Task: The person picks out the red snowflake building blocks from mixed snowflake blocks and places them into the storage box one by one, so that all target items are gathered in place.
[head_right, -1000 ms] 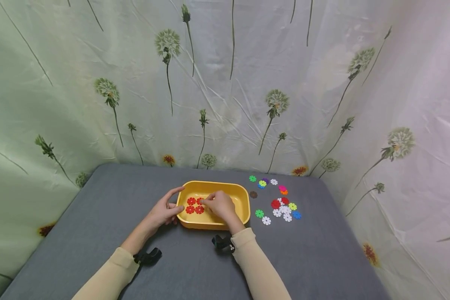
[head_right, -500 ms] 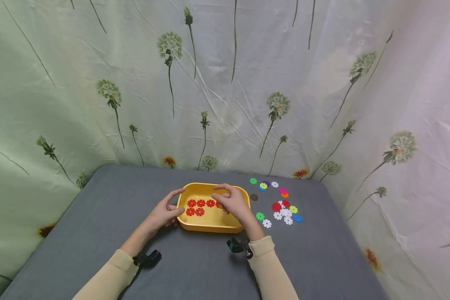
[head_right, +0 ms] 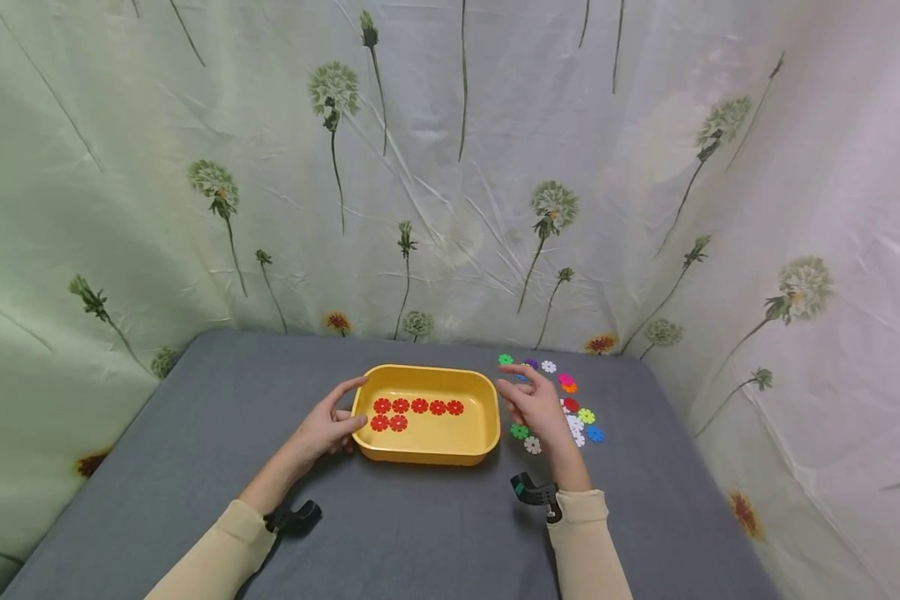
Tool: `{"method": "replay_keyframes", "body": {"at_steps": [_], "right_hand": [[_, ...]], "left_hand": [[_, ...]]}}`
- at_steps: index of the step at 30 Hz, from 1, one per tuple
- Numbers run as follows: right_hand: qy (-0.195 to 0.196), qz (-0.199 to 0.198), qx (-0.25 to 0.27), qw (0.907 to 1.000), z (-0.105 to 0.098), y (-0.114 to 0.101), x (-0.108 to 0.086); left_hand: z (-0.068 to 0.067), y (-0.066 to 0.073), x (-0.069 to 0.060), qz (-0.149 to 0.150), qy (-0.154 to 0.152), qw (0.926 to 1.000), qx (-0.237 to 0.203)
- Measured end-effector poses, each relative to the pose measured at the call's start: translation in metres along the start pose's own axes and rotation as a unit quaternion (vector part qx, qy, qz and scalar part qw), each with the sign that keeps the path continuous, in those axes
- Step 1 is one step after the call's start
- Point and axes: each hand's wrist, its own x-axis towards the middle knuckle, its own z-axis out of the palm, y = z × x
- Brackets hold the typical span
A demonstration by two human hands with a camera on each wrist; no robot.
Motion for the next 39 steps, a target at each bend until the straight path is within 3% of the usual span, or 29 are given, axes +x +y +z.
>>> {"method": "replay_keyframes", "body": {"at_steps": [8,16,33,39], "right_hand": [[0.065,0.014,0.000,0.9978,-0.038,0.018,-0.004],[0.113,0.064,0.007,0.9915,-0.062,0.027,-0.011],[0.137,0.098,-0.030,0.9853,-0.086,0.046,-0.011],[0.136,0.118,-0.059,0.9818,-0.084,0.055,-0.008]], "left_hand": [[0.002,-0.003,-0.001,0.000,-0.002,1.0000,-0.004],[0.002,-0.002,0.000,-0.002,0.001,1.0000,-0.003],[-0.002,-0.002,0.001,0.006,-0.010,0.9999,-0.009],[-0.001,-0.002,0.001,0.008,-0.010,0.9999,-0.007]]}}
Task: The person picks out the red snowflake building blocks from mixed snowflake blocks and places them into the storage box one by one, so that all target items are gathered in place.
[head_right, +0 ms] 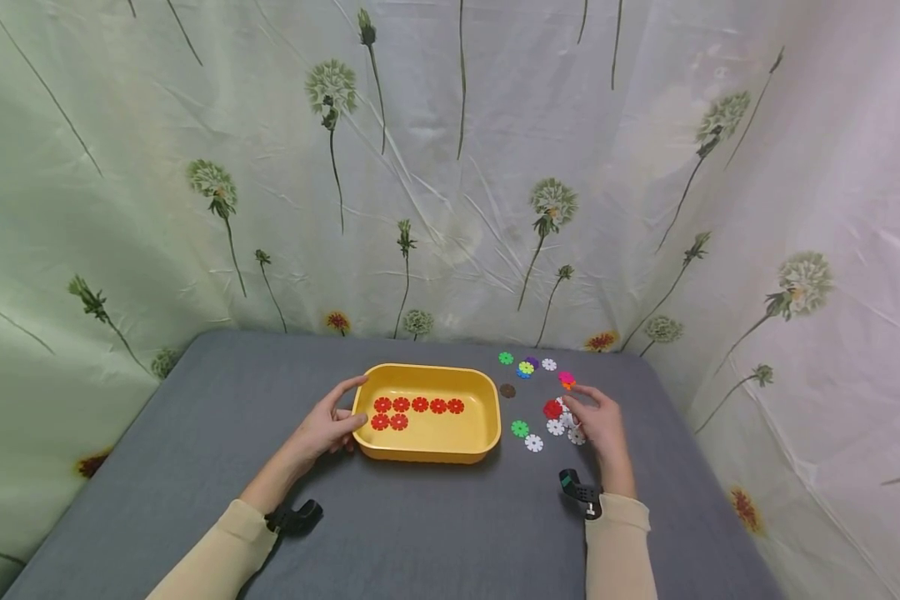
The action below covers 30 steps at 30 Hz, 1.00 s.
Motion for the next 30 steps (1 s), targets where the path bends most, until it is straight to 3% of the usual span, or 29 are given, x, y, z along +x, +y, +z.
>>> {"method": "replay_keyframes", "body": {"at_steps": [7,12,19,30], "right_hand": [[-0.005,0.017,-0.054,0.9984,0.014,0.008,0.006],[0.015,0.003,-0.125,0.9921,0.022,0.015,0.008],[0.054,-0.030,-0.219,0.9737,0.029,0.016,0.005],[0.098,-0.057,-0.294,0.9489,0.039,0.012,0.001]], "left_hand": [[0.001,0.001,-0.001,-0.001,0.004,1.0000,0.003],[0.001,0.002,-0.001,-0.002,0.005,1.0000,0.003],[0.001,0.003,-0.001,-0.004,0.004,1.0000,0.000],[0.001,0.003,-0.001,-0.004,0.007,1.0000,0.001]]}}
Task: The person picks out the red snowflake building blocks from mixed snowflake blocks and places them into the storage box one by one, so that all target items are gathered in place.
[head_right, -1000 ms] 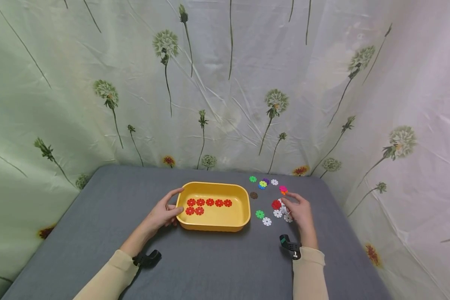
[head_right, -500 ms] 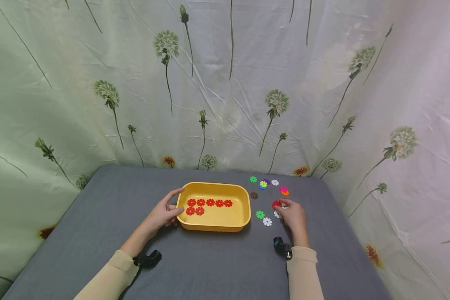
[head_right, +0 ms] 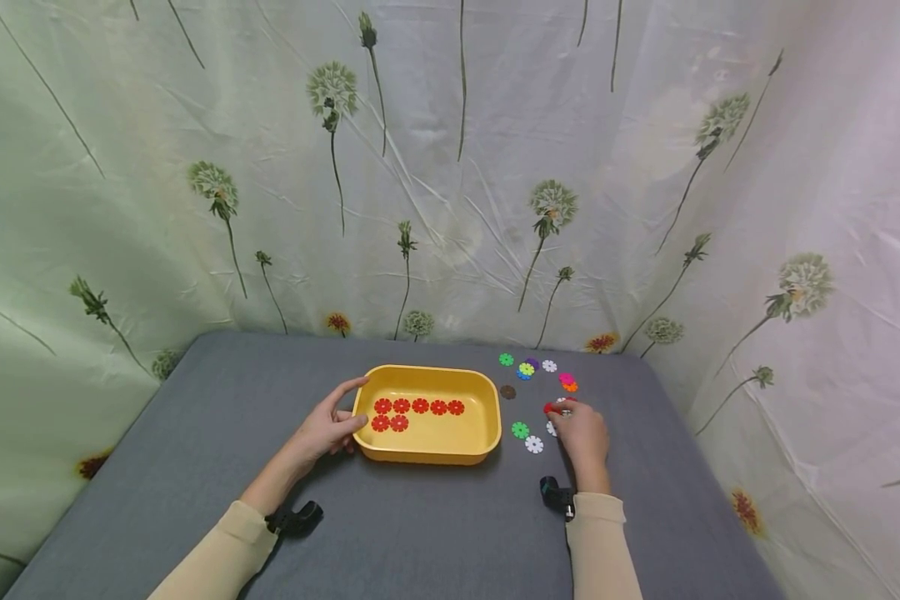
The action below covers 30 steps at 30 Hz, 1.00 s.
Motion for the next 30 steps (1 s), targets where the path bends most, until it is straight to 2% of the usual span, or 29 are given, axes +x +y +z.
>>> {"method": "replay_keyframes", "body": {"at_steps": [12,15,19,25,30], "right_hand": [[-0.001,0.024,-0.030,0.9993,-0.0004,-0.0045,-0.0039],[0.001,0.011,-0.054,0.9985,-0.0005,-0.0060,-0.0040],[0.015,-0.026,-0.096,0.9949,0.0006,-0.0065,-0.0036],[0.073,-0.063,-0.106,0.9897,0.0013,-0.0064,-0.0026],[0.139,-0.064,-0.064,0.9862,0.0007,-0.0057,-0.0010]], "left_hand": [[0.0015,-0.0022,0.0007,0.004,0.004,1.0000,-0.002],[0.0013,-0.0026,0.0013,0.004,0.002,1.0000,-0.004],[0.0013,-0.0029,0.0017,0.004,-0.001,1.0000,-0.007],[0.0008,-0.0039,0.0020,0.006,-0.001,1.0000,-0.005],[0.0004,-0.0048,0.0027,0.008,0.000,1.0000,-0.001]]}}
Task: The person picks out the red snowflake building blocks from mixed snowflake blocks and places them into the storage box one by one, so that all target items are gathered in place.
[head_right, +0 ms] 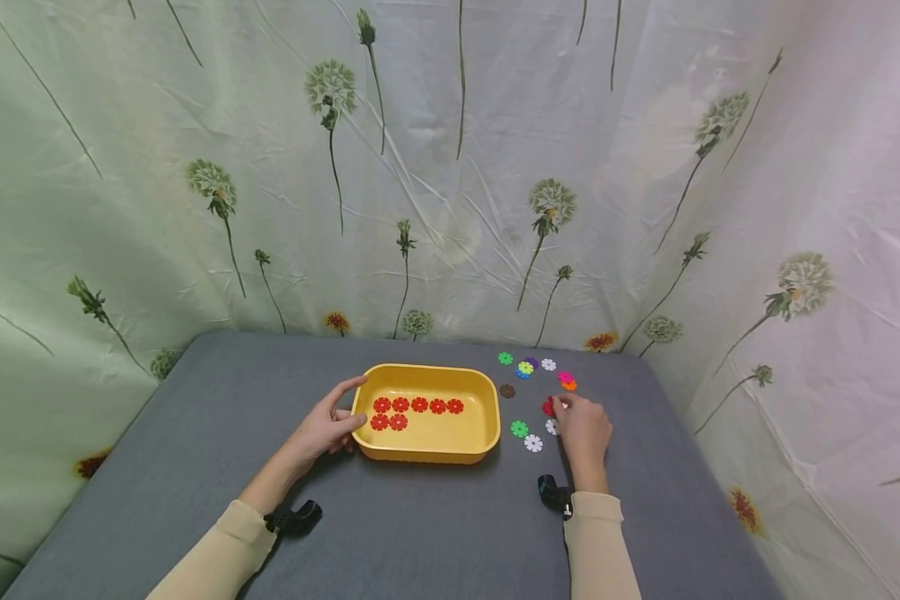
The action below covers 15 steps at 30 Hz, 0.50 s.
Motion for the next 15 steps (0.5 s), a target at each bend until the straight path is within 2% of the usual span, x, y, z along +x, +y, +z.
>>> {"method": "replay_keyframes", "body": {"at_steps": [3,6,8,10,13,15], "right_hand": [[0.018,0.024,0.055,0.9980,0.0000,0.0004,0.0012],[0.004,0.060,0.146,0.9874,-0.0007,0.0001,0.0031],[-0.024,0.091,0.223,0.9704,-0.0022,-0.0006,0.0051],[-0.056,0.124,0.290,0.9474,-0.0040,-0.0020,0.0065],[-0.089,0.162,0.357,0.9157,-0.0044,-0.0046,0.0073],[-0.097,0.172,0.382,0.9025,-0.0038,-0.0073,0.0065]], "left_hand": [[0.0001,0.0000,0.0003,0.001,0.001,1.0000,0.003],[0.0002,0.0004,0.0001,0.001,0.002,1.0000,0.004],[0.0000,0.0005,0.0001,-0.001,0.003,1.0000,0.004],[-0.0001,0.0009,0.0000,-0.001,0.003,1.0000,0.005],[-0.0003,0.0011,-0.0002,-0.002,0.002,1.0000,0.005],[-0.0003,0.0011,-0.0005,-0.002,0.001,1.0000,0.004]]}}
